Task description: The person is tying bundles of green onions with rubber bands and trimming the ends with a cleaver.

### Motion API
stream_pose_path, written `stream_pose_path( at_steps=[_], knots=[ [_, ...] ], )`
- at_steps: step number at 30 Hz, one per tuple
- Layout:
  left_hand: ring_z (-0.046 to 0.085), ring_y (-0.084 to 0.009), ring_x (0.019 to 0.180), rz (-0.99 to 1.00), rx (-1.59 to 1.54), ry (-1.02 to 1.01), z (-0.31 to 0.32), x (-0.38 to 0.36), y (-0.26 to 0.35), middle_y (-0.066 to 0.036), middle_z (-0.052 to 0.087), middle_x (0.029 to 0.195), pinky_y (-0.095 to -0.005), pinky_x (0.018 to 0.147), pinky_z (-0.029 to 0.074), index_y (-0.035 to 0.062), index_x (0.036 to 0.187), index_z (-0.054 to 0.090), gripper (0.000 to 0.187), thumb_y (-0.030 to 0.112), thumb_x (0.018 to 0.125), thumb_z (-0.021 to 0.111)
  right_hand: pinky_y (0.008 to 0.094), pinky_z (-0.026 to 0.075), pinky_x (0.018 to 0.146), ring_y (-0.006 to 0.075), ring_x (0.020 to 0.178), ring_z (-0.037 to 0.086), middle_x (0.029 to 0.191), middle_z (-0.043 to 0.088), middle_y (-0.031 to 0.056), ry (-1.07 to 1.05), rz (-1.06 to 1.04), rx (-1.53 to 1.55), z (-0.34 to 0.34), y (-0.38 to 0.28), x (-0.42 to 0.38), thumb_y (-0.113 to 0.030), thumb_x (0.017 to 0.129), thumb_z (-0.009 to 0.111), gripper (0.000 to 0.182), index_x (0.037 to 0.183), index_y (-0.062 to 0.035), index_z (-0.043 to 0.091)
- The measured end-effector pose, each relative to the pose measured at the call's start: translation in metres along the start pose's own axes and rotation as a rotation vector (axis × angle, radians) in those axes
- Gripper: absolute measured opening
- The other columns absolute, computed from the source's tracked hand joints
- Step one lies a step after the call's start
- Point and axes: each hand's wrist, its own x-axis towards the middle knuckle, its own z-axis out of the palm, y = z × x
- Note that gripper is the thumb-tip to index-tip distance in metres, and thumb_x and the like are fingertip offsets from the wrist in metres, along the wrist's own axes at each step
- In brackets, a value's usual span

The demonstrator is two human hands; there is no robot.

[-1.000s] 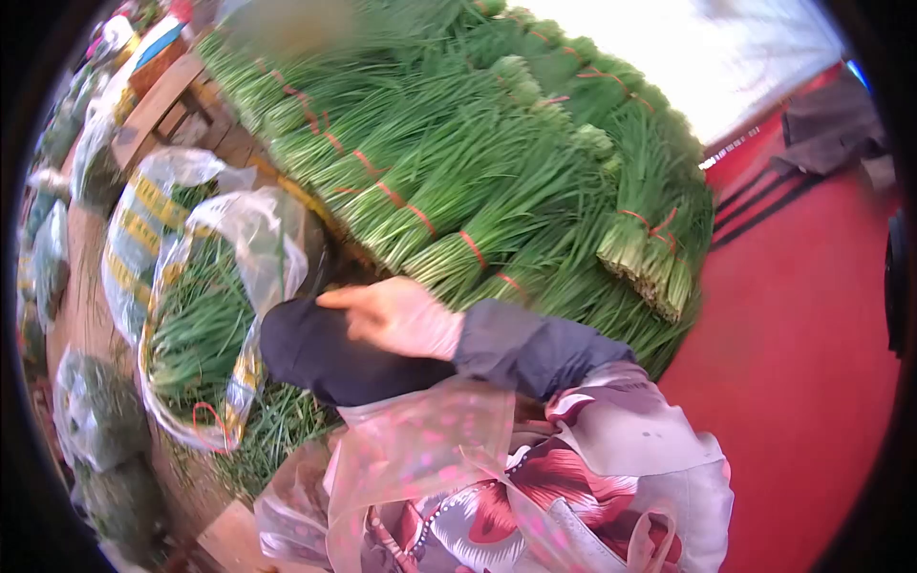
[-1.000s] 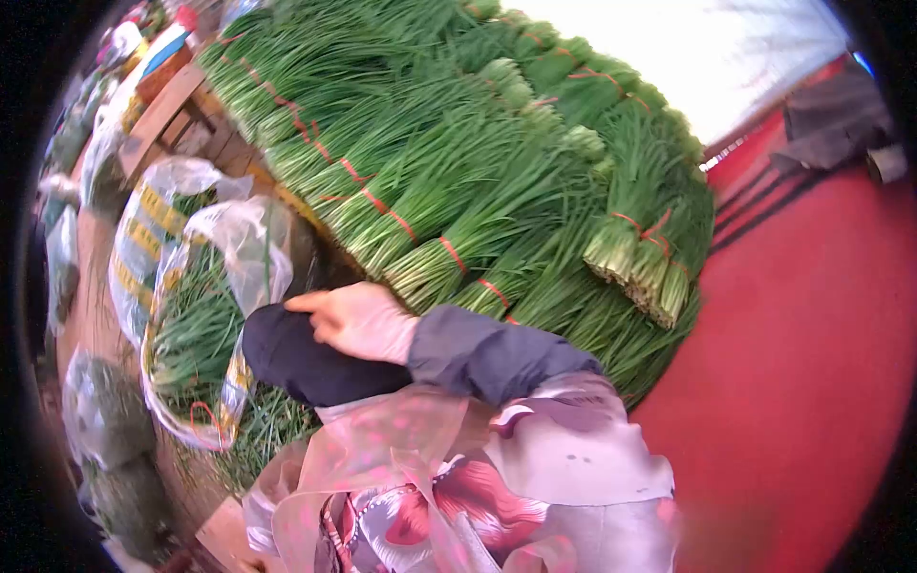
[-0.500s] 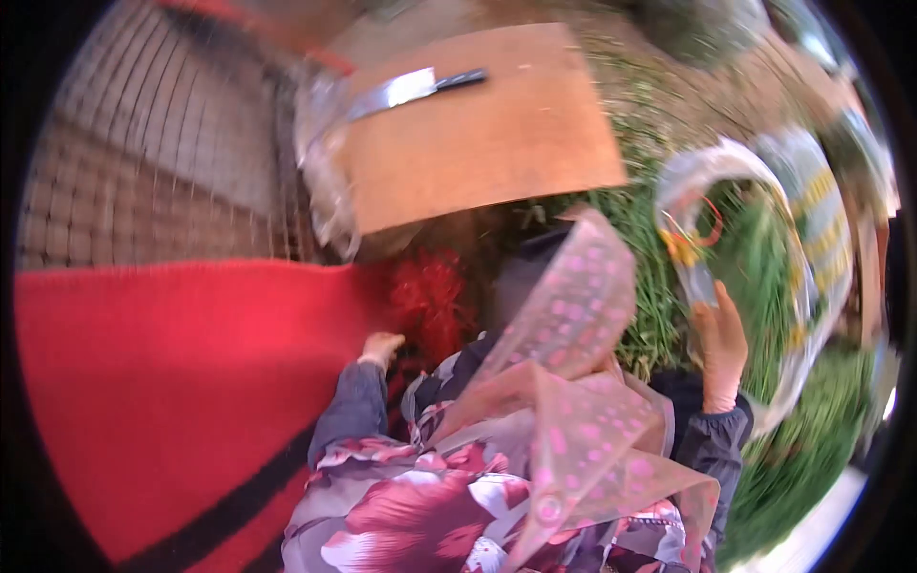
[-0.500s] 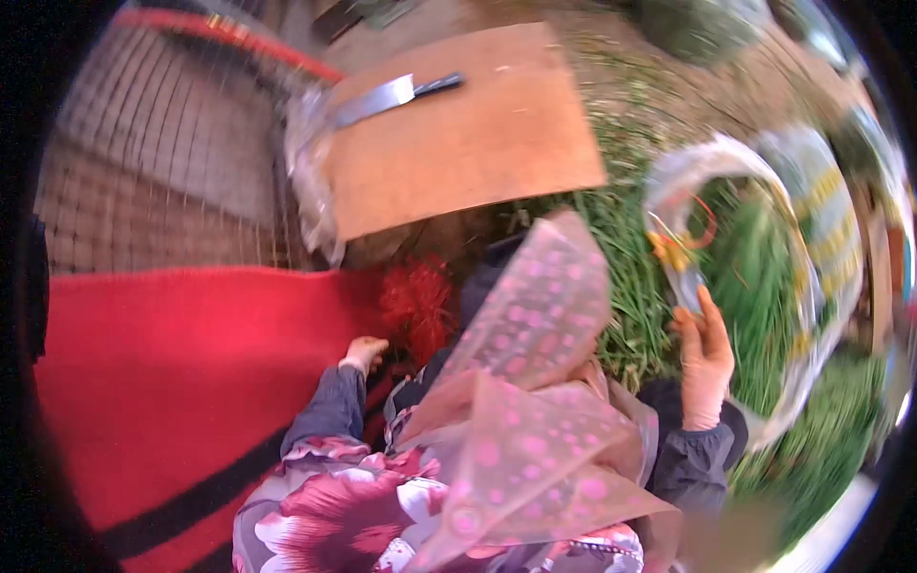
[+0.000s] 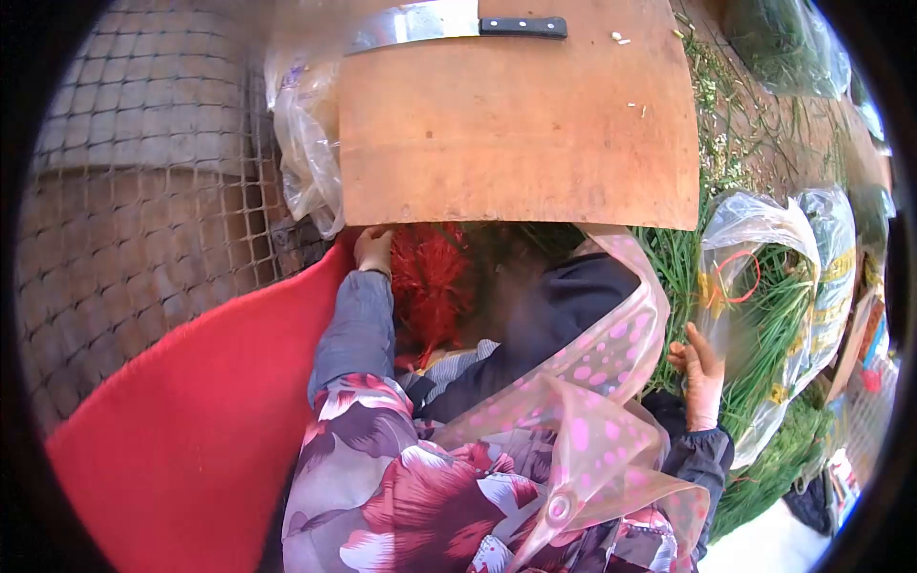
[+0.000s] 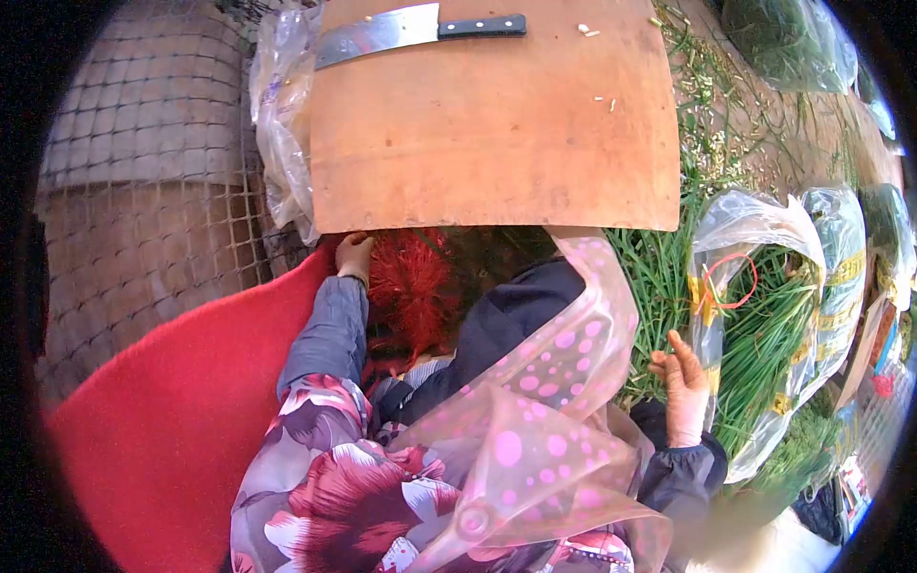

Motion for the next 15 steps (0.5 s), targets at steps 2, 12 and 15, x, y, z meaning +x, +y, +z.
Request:
stream_pose_path(
  at_steps=[2, 12, 15],
  knots=[
    [0.065, -0.0298, 0.099, 0.164, 0.493, -0.194, 0.002, 0.004, 0.013, -0.016, 0.068, 0.104, -0.0397, 0.087, 0.051, 0.0122, 0.105, 0.070, 0.040, 0.036, 0.074, 0.071, 0.0264, 0.052, 0.081, 0.0148, 0.087, 0.064, 0.101, 0.065, 0.0110, -0.004, 0.024, -0.017, 0.002, 0.003, 0.000, -0.009, 0.096, 0.052, 0.034, 0.129, 0.0008, 0.052],
    [0.060, -0.0121, 0.070, 0.067, 0.109, -0.203, -0.072, -0.023, -0.008, -0.006, 0.068, 0.082, -0.0265, 0.065, 0.048, 0.0016, 0.100, 0.069, 0.023, 0.014, 0.081, 0.070, 0.0263, 0.052, 0.080, 0.0146, 0.087, 0.063, 0.100, 0.065, 0.0107, -0.041, 0.047, 0.069, -0.001, 0.019, -0.004, -0.007, 0.097, 0.051, 0.034, 0.129, 0.0008, 0.052],
    [0.060, -0.0141, 0.075, 0.154, -0.161, -0.111, -0.082, -0.029, -0.022, -0.009, 0.067, 0.096, -0.0273, 0.067, 0.049, 0.0009, 0.112, 0.063, 0.033, 0.012, 0.081, 0.070, 0.0263, 0.053, 0.080, 0.0143, 0.088, 0.063, 0.099, 0.065, 0.0101, -0.077, 0.067, 0.058, -0.002, 0.021, 0.001, -0.006, 0.097, 0.050, 0.033, 0.129, 0.0012, 0.052]
  ],
)
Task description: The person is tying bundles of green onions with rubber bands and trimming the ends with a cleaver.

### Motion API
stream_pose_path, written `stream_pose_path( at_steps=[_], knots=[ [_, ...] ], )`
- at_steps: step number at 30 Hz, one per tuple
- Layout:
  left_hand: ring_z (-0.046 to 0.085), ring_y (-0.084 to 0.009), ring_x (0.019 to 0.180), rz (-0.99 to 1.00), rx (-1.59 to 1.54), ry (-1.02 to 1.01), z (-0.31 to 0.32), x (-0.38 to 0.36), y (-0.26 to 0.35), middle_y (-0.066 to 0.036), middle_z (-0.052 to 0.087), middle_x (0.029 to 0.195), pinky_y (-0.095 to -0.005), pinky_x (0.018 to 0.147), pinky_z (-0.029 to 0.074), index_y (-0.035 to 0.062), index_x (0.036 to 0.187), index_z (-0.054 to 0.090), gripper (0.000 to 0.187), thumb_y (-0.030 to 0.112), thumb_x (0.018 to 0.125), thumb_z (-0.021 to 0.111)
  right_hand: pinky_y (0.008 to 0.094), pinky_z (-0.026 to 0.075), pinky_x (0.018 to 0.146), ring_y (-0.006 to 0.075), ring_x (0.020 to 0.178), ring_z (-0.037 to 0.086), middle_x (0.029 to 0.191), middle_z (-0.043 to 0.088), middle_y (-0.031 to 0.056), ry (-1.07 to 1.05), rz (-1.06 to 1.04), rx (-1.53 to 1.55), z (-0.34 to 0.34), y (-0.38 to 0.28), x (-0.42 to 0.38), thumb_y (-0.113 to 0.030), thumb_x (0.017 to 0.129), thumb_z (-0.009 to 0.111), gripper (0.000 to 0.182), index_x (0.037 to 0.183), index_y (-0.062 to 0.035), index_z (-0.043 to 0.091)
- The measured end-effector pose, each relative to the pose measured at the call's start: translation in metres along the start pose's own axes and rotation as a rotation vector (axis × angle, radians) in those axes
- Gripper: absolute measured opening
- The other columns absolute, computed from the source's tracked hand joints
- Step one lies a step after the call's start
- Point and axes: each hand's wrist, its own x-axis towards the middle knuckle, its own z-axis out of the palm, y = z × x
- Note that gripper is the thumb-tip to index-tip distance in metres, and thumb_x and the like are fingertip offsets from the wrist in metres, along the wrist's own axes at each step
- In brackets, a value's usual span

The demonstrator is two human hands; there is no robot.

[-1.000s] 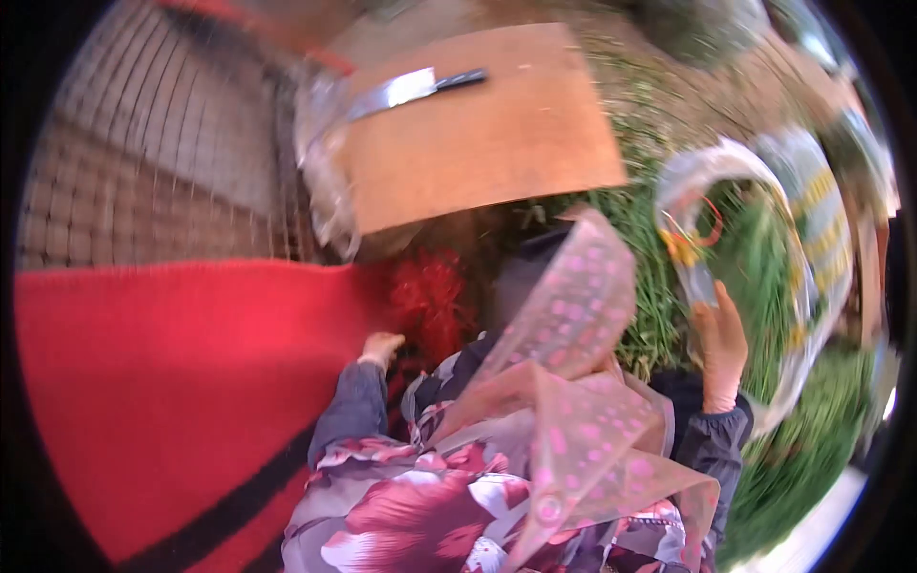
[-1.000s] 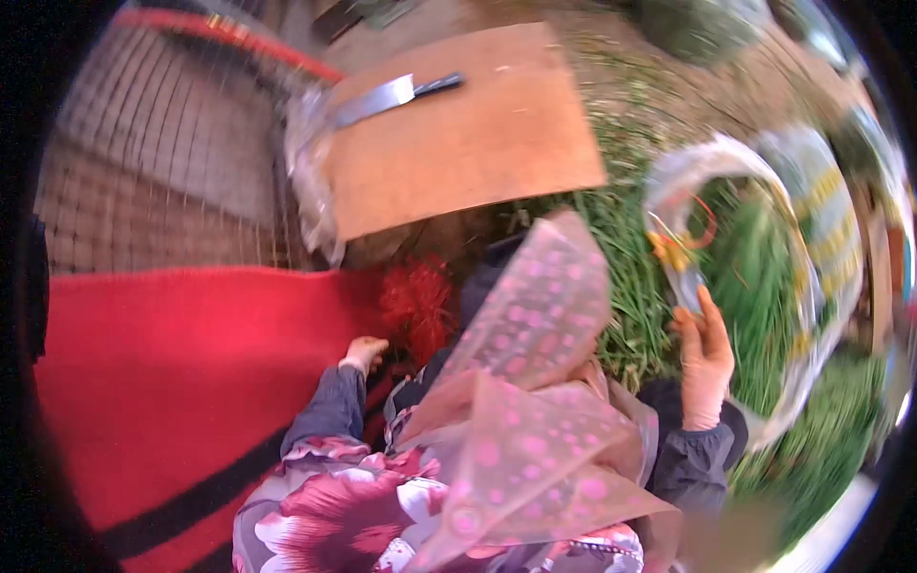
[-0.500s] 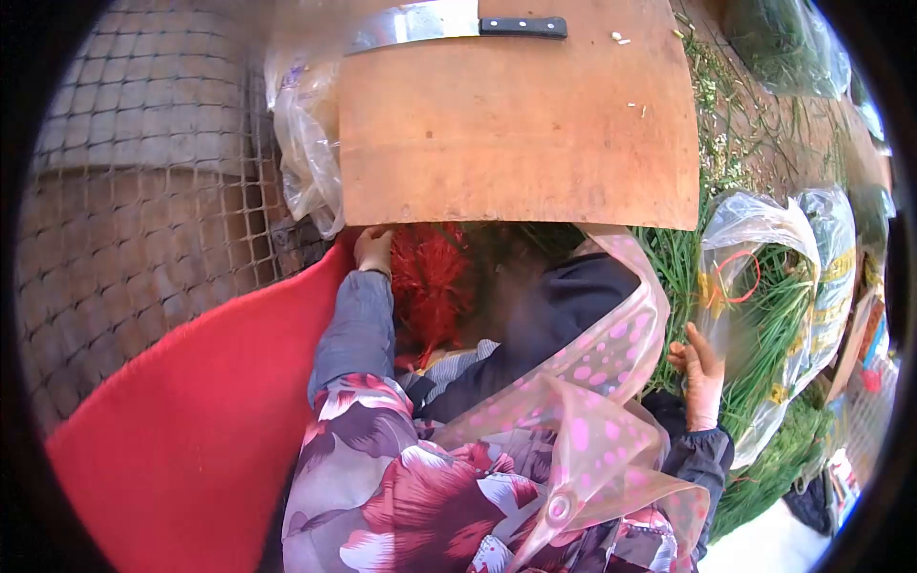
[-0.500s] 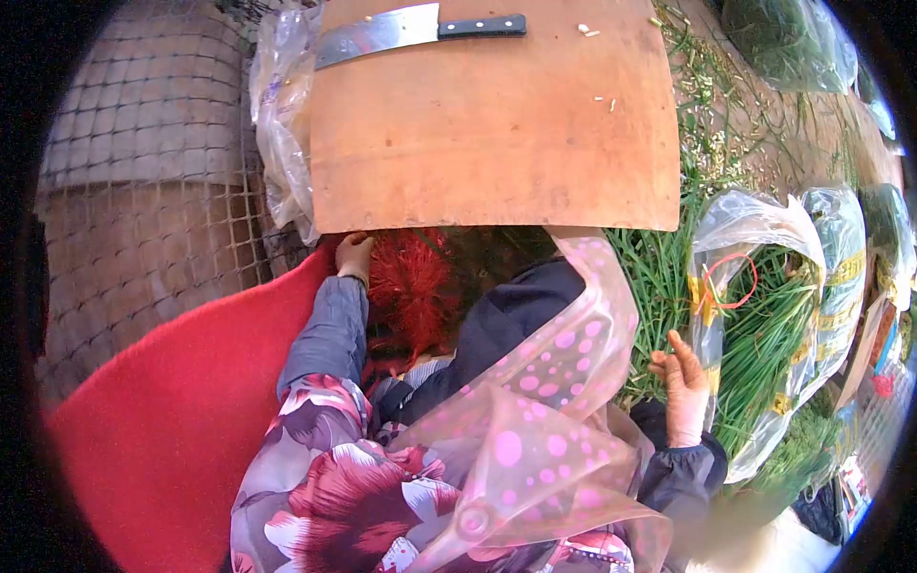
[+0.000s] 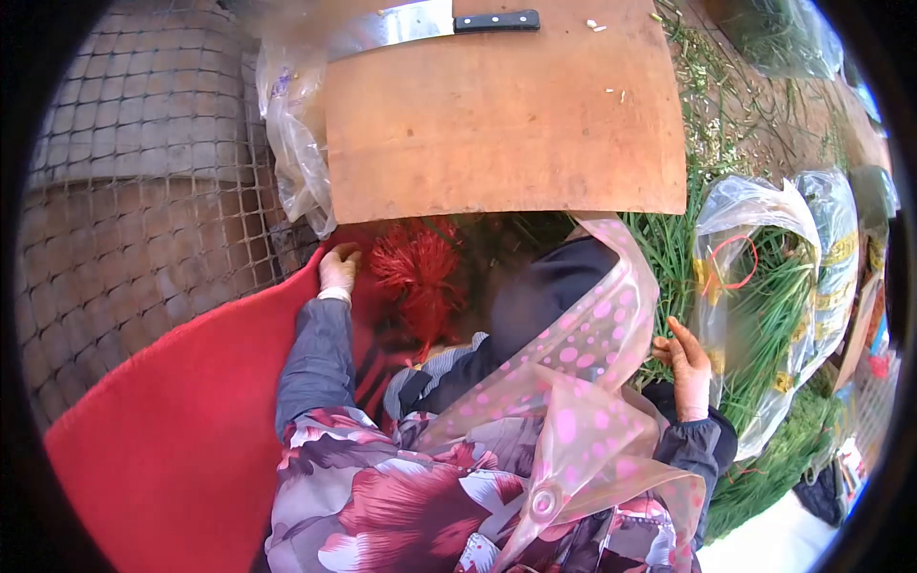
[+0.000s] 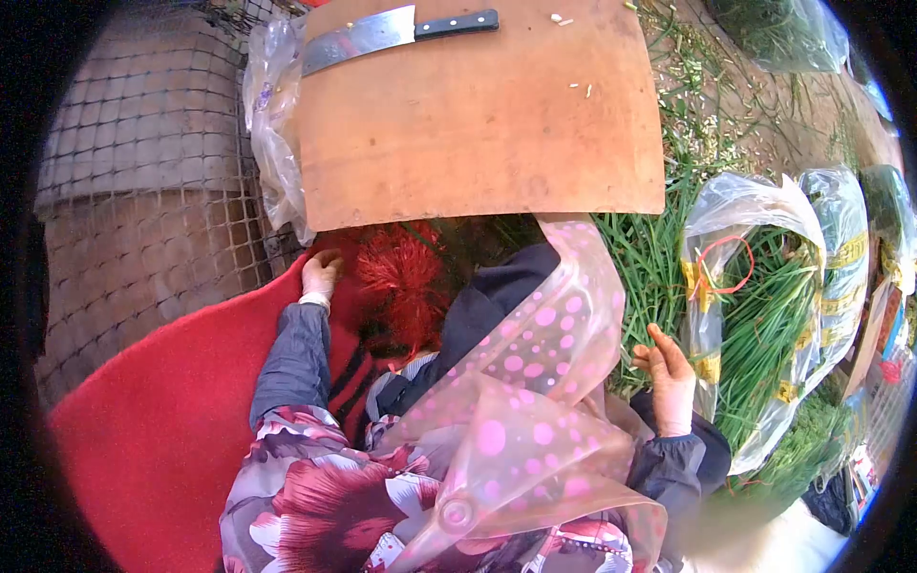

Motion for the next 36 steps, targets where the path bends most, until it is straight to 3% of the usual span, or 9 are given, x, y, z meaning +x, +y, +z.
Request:
stream_pose_path(
  at_steps=[8, 10, 11, 13, 15, 19, 22, 26, 36],
  knots=[
    [0.053, -0.0298, 0.120, 0.084, 0.661, -0.196, 0.043, 0.041, 0.016, -0.019, 0.057, 0.127, -0.0383, 0.098, 0.043, 0.0013, 0.129, 0.052, 0.056, 0.024, 0.080, 0.070, 0.0245, 0.050, 0.079, 0.0123, 0.084, 0.062, 0.096, 0.067, 0.0085, -0.023, 0.001, -0.006, -0.007, 0.034, -0.024, -0.006, 0.094, 0.054, 0.035, 0.128, 0.0007, 0.053],
    [0.054, -0.0359, 0.117, 0.029, 0.719, -0.300, 0.059, 0.053, 0.014, -0.022, 0.060, 0.121, -0.0413, 0.099, 0.042, 0.0061, 0.121, 0.060, 0.050, 0.039, 0.083, 0.058, 0.0230, 0.048, 0.080, 0.0107, 0.083, 0.061, 0.095, 0.068, 0.0065, 0.044, 0.090, 0.069, -0.001, 0.035, -0.040, -0.004, 0.092, 0.055, 0.035, 0.127, -0.0019, 0.056],
    [0.058, -0.0372, 0.110, -0.058, 1.097, -0.017, 0.092, 0.075, -0.037, -0.023, 0.063, 0.111, -0.0432, 0.093, 0.046, 0.0082, 0.104, 0.069, 0.042, 0.041, 0.084, 0.053, 0.0226, 0.048, 0.079, 0.0102, 0.083, 0.061, 0.095, 0.068, 0.0061, 0.054, 0.082, 0.042, -0.003, 0.039, -0.045, -0.003, 0.092, 0.054, 0.035, 0.127, -0.0020, 0.056],
    [0.066, -0.0379, 0.085, 0.306, 1.002, -0.245, 0.063, 0.077, -0.045, -0.021, 0.068, 0.087, -0.0470, 0.077, 0.052, 0.0026, 0.085, 0.069, 0.031, 0.031, 0.082, 0.057, 0.0218, 0.048, 0.078, 0.0091, 0.083, 0.061, 0.094, 0.068, 0.0056, 0.063, 0.104, 0.019, -0.005, 0.038, -0.052, -0.003, 0.091, 0.054, 0.035, 0.126, -0.0024, 0.057],
    [0.067, -0.0310, 0.076, 0.106, 0.656, -0.138, 0.075, 0.094, -0.086, -0.019, 0.068, 0.081, -0.0422, 0.071, 0.053, 0.0008, 0.085, 0.068, 0.020, 0.020, 0.079, 0.064, 0.0208, 0.049, 0.077, 0.0081, 0.082, 0.061, 0.094, 0.067, 0.0053, 0.091, 0.141, 0.060, -0.005, 0.037, -0.054, -0.005, 0.091, 0.054, 0.035, 0.126, -0.0034, 0.057],
    [0.065, -0.0230, 0.069, 0.316, 0.531, -0.172, 0.058, 0.036, 0.006, -0.015, 0.067, 0.074, -0.0379, 0.065, 0.051, -0.0016, 0.085, 0.068, 0.019, 0.016, 0.079, 0.065, 0.0209, 0.049, 0.077, 0.0085, 0.082, 0.061, 0.094, 0.068, 0.0055, 0.092, 0.128, 0.102, -0.010, 0.036, -0.051, -0.006, 0.094, 0.053, 0.033, 0.126, -0.0032, 0.057],
    [0.058, -0.0101, 0.068, 0.097, 0.163, -0.709, 0.014, -0.064, 0.155, -0.003, 0.067, 0.073, -0.0258, 0.063, 0.047, 0.0002, 0.082, 0.070, 0.010, 0.008, 0.076, 0.068, 0.0227, 0.049, 0.077, 0.0090, 0.082, 0.061, 0.094, 0.068, 0.0059, 0.097, 0.026, 0.087, -0.027, 0.036, -0.044, -0.007, 0.094, 0.052, 0.035, 0.128, -0.0027, 0.055],
    [0.060, -0.0159, 0.072, 0.467, -0.157, -0.771, 0.011, -0.133, 0.310, -0.008, 0.065, 0.076, -0.0270, 0.067, 0.047, -0.0008, 0.076, 0.065, 0.005, 0.002, 0.079, 0.063, 0.0235, 0.050, 0.077, 0.0091, 0.080, 0.062, 0.093, 0.068, 0.0056, 0.116, -0.125, 0.052, -0.060, 0.023, -0.024, -0.007, 0.093, 0.053, 0.034, 0.127, -0.0035, 0.056],
    [0.055, -0.0075, 0.064, 0.677, 0.228, -0.573, 0.228, 0.020, 0.482, -0.003, 0.062, 0.078, -0.0205, 0.055, 0.043, 0.0002, 0.097, 0.065, 0.013, 0.006, 0.087, 0.059, 0.0242, 0.051, 0.079, 0.0105, 0.087, 0.065, 0.102, 0.069, 0.0082, 0.479, -0.240, -0.045, -0.220, 0.020, 0.001, -0.006, 0.090, 0.061, 0.031, 0.120, -0.0058, 0.062]
  ],
)
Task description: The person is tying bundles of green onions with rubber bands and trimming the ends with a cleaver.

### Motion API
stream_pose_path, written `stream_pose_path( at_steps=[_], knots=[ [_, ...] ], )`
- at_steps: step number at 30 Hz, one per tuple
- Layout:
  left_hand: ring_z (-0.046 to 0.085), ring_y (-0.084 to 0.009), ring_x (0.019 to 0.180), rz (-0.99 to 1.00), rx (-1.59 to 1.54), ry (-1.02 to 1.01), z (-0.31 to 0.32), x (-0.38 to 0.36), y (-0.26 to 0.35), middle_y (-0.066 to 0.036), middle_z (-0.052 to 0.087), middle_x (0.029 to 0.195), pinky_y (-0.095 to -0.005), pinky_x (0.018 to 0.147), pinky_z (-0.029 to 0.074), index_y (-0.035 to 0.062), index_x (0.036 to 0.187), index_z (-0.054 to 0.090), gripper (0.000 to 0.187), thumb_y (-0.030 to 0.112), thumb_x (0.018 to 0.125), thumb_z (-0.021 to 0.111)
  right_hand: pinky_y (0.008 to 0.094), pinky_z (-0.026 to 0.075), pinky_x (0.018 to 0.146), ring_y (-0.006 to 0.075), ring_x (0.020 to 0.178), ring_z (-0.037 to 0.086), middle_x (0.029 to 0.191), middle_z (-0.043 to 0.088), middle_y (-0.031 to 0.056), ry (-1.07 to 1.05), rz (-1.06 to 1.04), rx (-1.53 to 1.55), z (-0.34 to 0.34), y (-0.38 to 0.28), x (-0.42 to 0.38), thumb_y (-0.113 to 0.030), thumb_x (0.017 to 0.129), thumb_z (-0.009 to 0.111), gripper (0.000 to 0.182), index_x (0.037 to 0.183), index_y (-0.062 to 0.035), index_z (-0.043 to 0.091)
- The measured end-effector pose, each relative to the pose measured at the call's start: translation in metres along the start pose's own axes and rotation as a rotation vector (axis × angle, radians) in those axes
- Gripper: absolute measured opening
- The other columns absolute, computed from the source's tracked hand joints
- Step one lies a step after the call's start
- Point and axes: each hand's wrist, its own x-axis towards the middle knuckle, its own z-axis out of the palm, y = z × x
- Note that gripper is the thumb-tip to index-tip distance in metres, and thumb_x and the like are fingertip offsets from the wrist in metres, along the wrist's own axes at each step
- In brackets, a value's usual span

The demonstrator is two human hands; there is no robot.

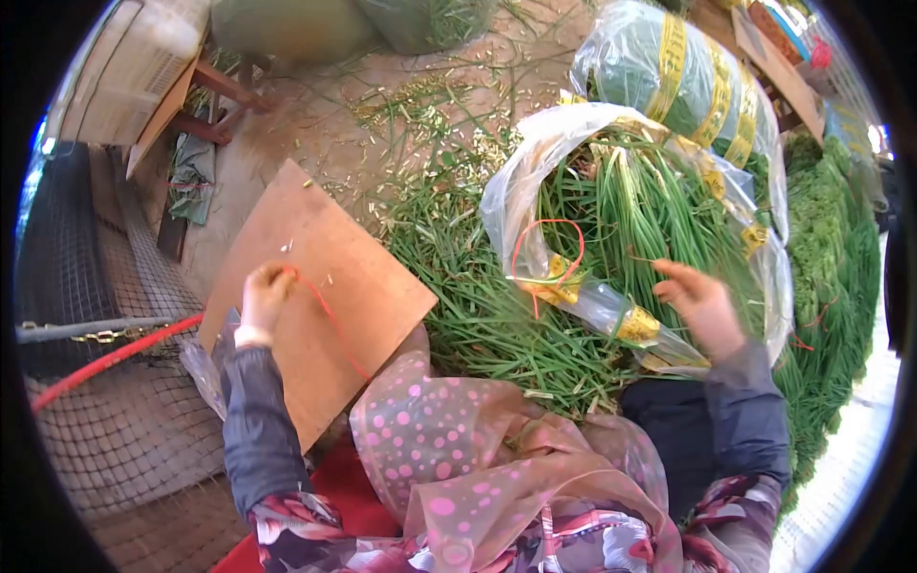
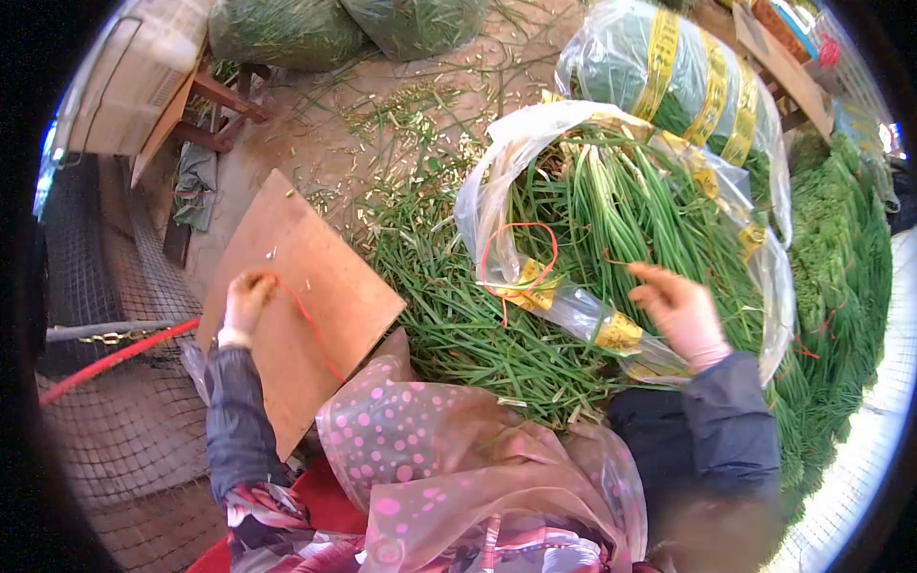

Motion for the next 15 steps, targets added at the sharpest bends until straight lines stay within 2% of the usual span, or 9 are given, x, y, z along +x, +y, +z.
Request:
stream_pose_path(
  at_steps=[1, 4, 6, 8, 10, 11, 13, 14, 15],
  knots=[
    [0.055, -0.0075, 0.064, -0.012, 0.023, -0.005, 0.003, 0.020, -0.003, -0.003, 0.062, 0.078, -0.0205, 0.055, 0.043, 0.0002, 0.097, 0.065, 0.013, 0.006, 0.087, 0.059, 0.0234, 0.050, 0.080, 0.0093, 0.087, 0.064, 0.103, 0.069, 0.0070, 0.062, 0.010, 0.019, -0.015, 0.017, 0.009, -0.006, 0.090, 0.061, 0.032, 0.121, -0.0060, 0.062],
    [0.055, -0.0062, 0.064, -0.077, 0.106, 0.113, 0.002, 0.054, -0.019, -0.002, 0.061, 0.080, -0.0191, 0.050, 0.042, 0.0031, 0.114, 0.060, 0.026, 0.006, 0.088, 0.058, 0.0234, 0.049, 0.081, 0.0077, 0.088, 0.061, 0.105, 0.068, 0.0056, 0.207, 0.033, 0.034, -0.049, 0.054, 0.029, -0.005, 0.089, 0.062, 0.035, 0.124, -0.0062, 0.060],
    [0.054, -0.0062, 0.063, -0.030, 0.112, 0.211, 0.000, 0.065, -0.039, -0.002, 0.060, 0.084, -0.0192, 0.047, 0.040, 0.0064, 0.127, 0.052, 0.039, 0.007, 0.088, 0.057, 0.0243, 0.049, 0.083, 0.0078, 0.090, 0.061, 0.106, 0.067, 0.0054, 0.272, 0.050, -0.113, -0.057, 0.067, 0.032, -0.003, 0.088, 0.062, 0.038, 0.126, -0.0077, 0.059],
    [0.058, -0.0106, 0.070, -0.017, 0.021, 0.222, -0.009, 0.066, -0.052, -0.006, 0.061, 0.094, -0.0207, 0.057, 0.046, 0.0081, 0.135, 0.044, 0.049, 0.009, 0.088, 0.059, 0.0247, 0.049, 0.085, 0.0091, 0.093, 0.062, 0.106, 0.067, 0.0062, 0.319, -0.135, -0.134, -0.047, 0.061, 0.030, -0.002, 0.087, 0.062, 0.042, 0.128, -0.0090, 0.057],
    [0.060, -0.0176, 0.088, 0.054, 0.242, 0.372, -0.017, 0.062, -0.062, -0.011, 0.059, 0.111, -0.0250, 0.077, 0.048, 0.0055, 0.137, 0.043, 0.053, 0.009, 0.088, 0.061, 0.0288, 0.049, 0.090, 0.0167, 0.101, 0.063, 0.108, 0.066, 0.0092, 0.300, -0.292, -0.213, -0.042, 0.050, 0.032, -0.009, 0.084, 0.066, 0.047, 0.130, -0.0100, 0.055],
    [0.060, -0.0176, 0.088, 0.066, 0.221, 0.363, -0.012, 0.051, -0.046, -0.011, 0.059, 0.111, -0.0250, 0.077, 0.048, 0.0055, 0.137, 0.043, 0.053, 0.009, 0.088, 0.061, 0.0316, 0.047, 0.094, 0.0214, 0.107, 0.061, 0.114, 0.064, 0.0130, 0.297, -0.283, -0.302, -0.041, 0.041, 0.036, -0.017, 0.081, 0.071, 0.055, 0.132, -0.0077, 0.052],
    [0.054, -0.0218, 0.110, -0.043, 0.269, 0.320, 0.004, 0.016, 0.008, -0.014, 0.054, 0.125, -0.0304, 0.095, 0.042, 0.0030, 0.137, 0.041, 0.053, 0.005, 0.088, 0.060, 0.0351, 0.042, 0.101, 0.0302, 0.118, 0.055, 0.125, 0.057, 0.0201, 0.300, -0.220, -0.411, -0.040, 0.025, 0.047, -0.032, 0.072, 0.078, 0.080, 0.137, -0.0030, 0.043],
    [0.054, -0.0218, 0.110, -0.028, 0.252, 0.320, 0.019, 0.006, 0.021, -0.014, 0.054, 0.125, -0.0304, 0.095, 0.042, 0.0030, 0.137, 0.041, 0.053, 0.005, 0.088, 0.060, 0.0359, 0.039, 0.104, 0.0343, 0.122, 0.051, 0.130, 0.052, 0.0235, 0.308, -0.172, -0.430, -0.037, 0.018, 0.055, -0.040, 0.066, 0.081, 0.095, 0.141, -0.0005, 0.037],
    [0.051, -0.0205, 0.114, 0.138, 0.077, 0.277, 0.034, -0.003, 0.035, -0.014, 0.052, 0.127, -0.0305, 0.097, 0.041, 0.0024, 0.136, 0.043, 0.051, 0.003, 0.088, 0.059, 0.0386, 0.035, 0.107, 0.0366, 0.127, 0.044, 0.136, 0.045, 0.0251, 0.289, -0.151, -0.410, -0.031, 0.016, 0.067, -0.048, 0.062, 0.082, 0.110, 0.144, 0.0006, 0.028]
  ],
)
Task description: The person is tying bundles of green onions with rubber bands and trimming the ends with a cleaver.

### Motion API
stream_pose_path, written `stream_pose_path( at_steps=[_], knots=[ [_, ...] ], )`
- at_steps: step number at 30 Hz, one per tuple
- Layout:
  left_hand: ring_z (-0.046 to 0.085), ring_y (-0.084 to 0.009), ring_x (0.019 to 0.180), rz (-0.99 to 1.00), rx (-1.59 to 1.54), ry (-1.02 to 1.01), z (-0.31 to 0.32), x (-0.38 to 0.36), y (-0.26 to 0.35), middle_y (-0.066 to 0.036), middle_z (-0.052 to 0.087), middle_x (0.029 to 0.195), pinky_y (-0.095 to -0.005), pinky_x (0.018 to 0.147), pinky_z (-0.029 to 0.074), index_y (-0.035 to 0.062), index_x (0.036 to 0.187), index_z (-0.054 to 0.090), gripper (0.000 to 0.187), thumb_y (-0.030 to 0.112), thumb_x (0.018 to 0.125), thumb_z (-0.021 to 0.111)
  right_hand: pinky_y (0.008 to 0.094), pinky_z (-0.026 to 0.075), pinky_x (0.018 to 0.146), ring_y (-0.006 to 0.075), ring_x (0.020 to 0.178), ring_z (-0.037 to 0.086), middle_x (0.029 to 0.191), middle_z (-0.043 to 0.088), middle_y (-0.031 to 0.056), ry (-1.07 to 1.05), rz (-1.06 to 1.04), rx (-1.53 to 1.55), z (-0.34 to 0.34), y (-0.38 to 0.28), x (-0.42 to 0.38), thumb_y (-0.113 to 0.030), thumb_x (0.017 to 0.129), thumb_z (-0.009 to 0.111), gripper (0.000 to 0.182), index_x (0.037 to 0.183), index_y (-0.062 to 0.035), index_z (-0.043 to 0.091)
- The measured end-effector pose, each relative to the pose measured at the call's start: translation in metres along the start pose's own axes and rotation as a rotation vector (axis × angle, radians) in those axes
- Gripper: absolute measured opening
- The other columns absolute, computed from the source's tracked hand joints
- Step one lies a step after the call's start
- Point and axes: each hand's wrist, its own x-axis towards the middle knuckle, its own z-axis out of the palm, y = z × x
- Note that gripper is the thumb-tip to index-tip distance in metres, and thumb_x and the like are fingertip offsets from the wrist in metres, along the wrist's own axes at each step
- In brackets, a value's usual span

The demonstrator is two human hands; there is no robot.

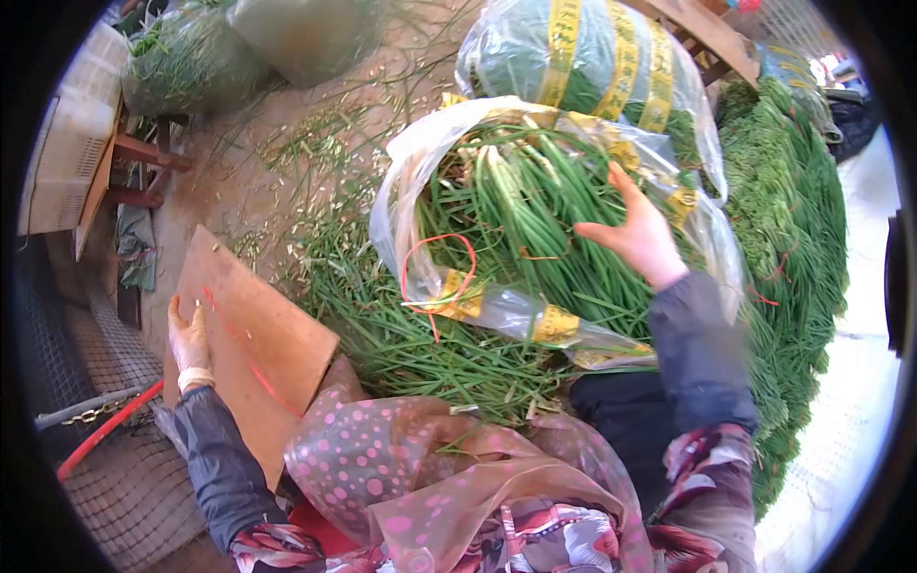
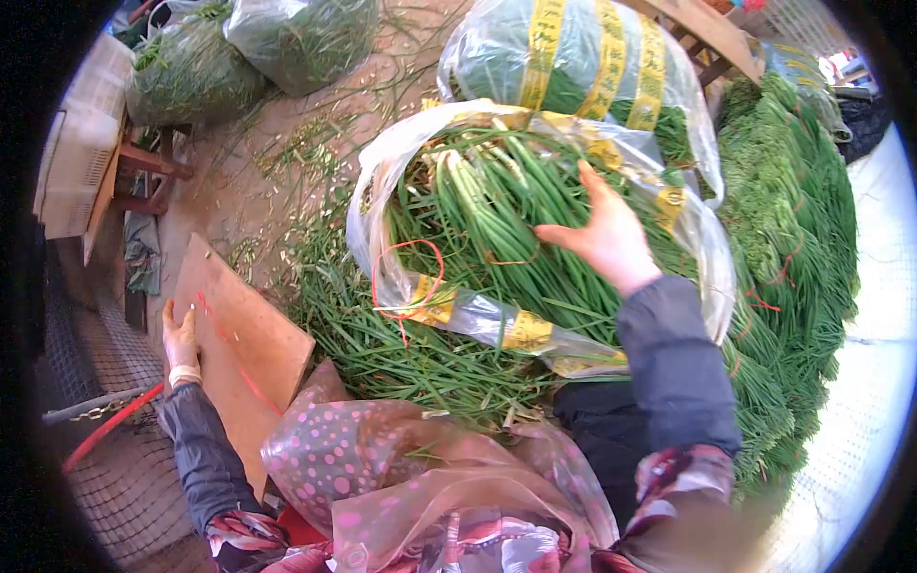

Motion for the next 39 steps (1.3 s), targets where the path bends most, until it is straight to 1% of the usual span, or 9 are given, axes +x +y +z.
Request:
stream_pose_path(
  at_steps=[3, 5, 11, 16, 22, 28, 33, 36, 39],
  knots=[
    [0.048, -0.0170, 0.118, 0.318, -0.217, -0.195, 0.054, -0.053, 0.083, -0.010, 0.052, 0.128, -0.0292, 0.098, 0.040, 0.0018, 0.133, 0.048, 0.046, -0.002, 0.088, 0.058, 0.0531, 0.021, 0.112, 0.0432, 0.138, 0.025, 0.149, 0.025, 0.0261, -0.066, 0.128, -0.118, 0.040, -0.031, 0.020, -0.066, 0.052, 0.080, 0.139, 0.149, -0.0020, 0.004],
    [0.051, -0.0155, 0.108, 0.116, -0.395, -0.439, 0.106, -0.099, 0.150, -0.008, 0.055, 0.121, -0.0283, 0.091, 0.044, 0.0072, 0.131, 0.051, 0.048, 0.003, 0.086, 0.064, 0.0612, 0.014, 0.110, 0.0414, 0.141, 0.017, 0.153, 0.017, 0.0224, -0.117, 0.204, -0.192, 0.071, -0.063, 0.013, -0.070, 0.052, 0.077, 0.142, 0.150, -0.0066, -0.002],
    [0.058, -0.0174, 0.104, 0.242, -0.337, -0.776, 0.250, -0.168, 0.191, -0.010, 0.062, 0.117, -0.0293, 0.090, 0.046, 0.0008, 0.124, 0.055, 0.041, 0.008, 0.085, 0.065, 0.0548, 0.030, 0.106, 0.0328, 0.134, 0.035, 0.152, 0.025, 0.0173, -0.148, 0.326, -0.277, 0.076, -0.069, 0.024, -0.057, 0.058, 0.081, 0.131, 0.151, -0.0143, 0.000],
    [0.058, -0.0166, 0.105, 0.074, -0.435, -0.795, 0.267, -0.174, 0.189, -0.009, 0.062, 0.115, -0.0289, 0.091, 0.046, -0.0004, 0.121, 0.056, 0.036, 0.010, 0.087, 0.064, 0.0382, 0.052, 0.079, 0.0319, 0.089, 0.066, 0.102, 0.067, 0.0178, -0.190, 0.274, -0.098, 0.060, -0.055, 0.022, -0.029, 0.063, 0.077, 0.114, 0.150, -0.0062, 0.006],
    [0.062, -0.0148, 0.093, -0.224, -0.820, -0.739, 0.254, -0.179, 0.177, -0.007, 0.063, 0.110, -0.0285, 0.078, 0.051, 0.0020, 0.115, 0.059, 0.026, 0.010, 0.090, 0.062, 0.0303, 0.039, 0.101, 0.0174, 0.116, 0.052, 0.126, 0.056, 0.0081, -0.189, 0.056, 0.890, 0.013, 0.002, -0.002, -0.001, 0.059, 0.081, 0.101, 0.145, -0.0049, 0.028],
    [0.059, -0.0123, 0.060, -0.288, -1.198, -0.428, 0.258, -0.206, 0.199, -0.004, 0.060, 0.067, -0.0289, 0.061, 0.053, 0.0039, 0.086, 0.059, 0.008, 0.009, 0.088, 0.065, 0.0308, 0.043, 0.096, 0.0160, 0.108, 0.057, 0.119, 0.060, 0.0055, -0.003, 0.097, 0.883, 0.004, 0.012, -0.021, 0.000, 0.064, 0.079, 0.076, 0.132, -0.0033, 0.045],
    [0.058, -0.0185, 0.098, -0.525, -1.053, -0.531, 0.288, -0.235, 0.141, -0.008, 0.054, 0.115, -0.0344, 0.080, 0.053, 0.0090, 0.126, 0.044, 0.060, 0.010, 0.076, 0.078, 0.0285, 0.045, 0.094, 0.0153, 0.107, 0.057, 0.120, 0.059, 0.0058, -0.020, 0.124, 0.939, 0.001, 0.001, -0.048, -0.001, 0.063, 0.076, 0.087, 0.140, -0.0065, 0.037],
    [0.048, -0.0229, 0.116, -0.152, -1.317, -0.767, 0.272, -0.243, 0.194, -0.009, 0.047, 0.132, -0.0363, 0.098, 0.042, 0.0049, 0.142, 0.026, 0.109, 0.010, 0.054, 0.091, 0.0318, 0.047, 0.092, 0.0200, 0.105, 0.059, 0.116, 0.061, 0.0099, -0.081, 0.010, 0.726, 0.020, -0.027, -0.078, -0.004, 0.061, 0.078, 0.087, 0.139, -0.0059, 0.038],
    [0.045, -0.0184, 0.117, -0.074, -0.995, -0.992, 0.280, -0.256, 0.169, -0.005, 0.048, 0.129, -0.0345, 0.100, 0.039, 0.0077, 0.134, 0.043, 0.099, 0.014, 0.049, 0.094, 0.0403, 0.051, 0.083, 0.0328, 0.094, 0.062, 0.109, 0.061, 0.0177, -0.035, -0.300, 0.273, 0.048, -0.055, -0.107, -0.011, 0.064, 0.075, 0.082, 0.137, -0.0038, 0.039]
  ],
)
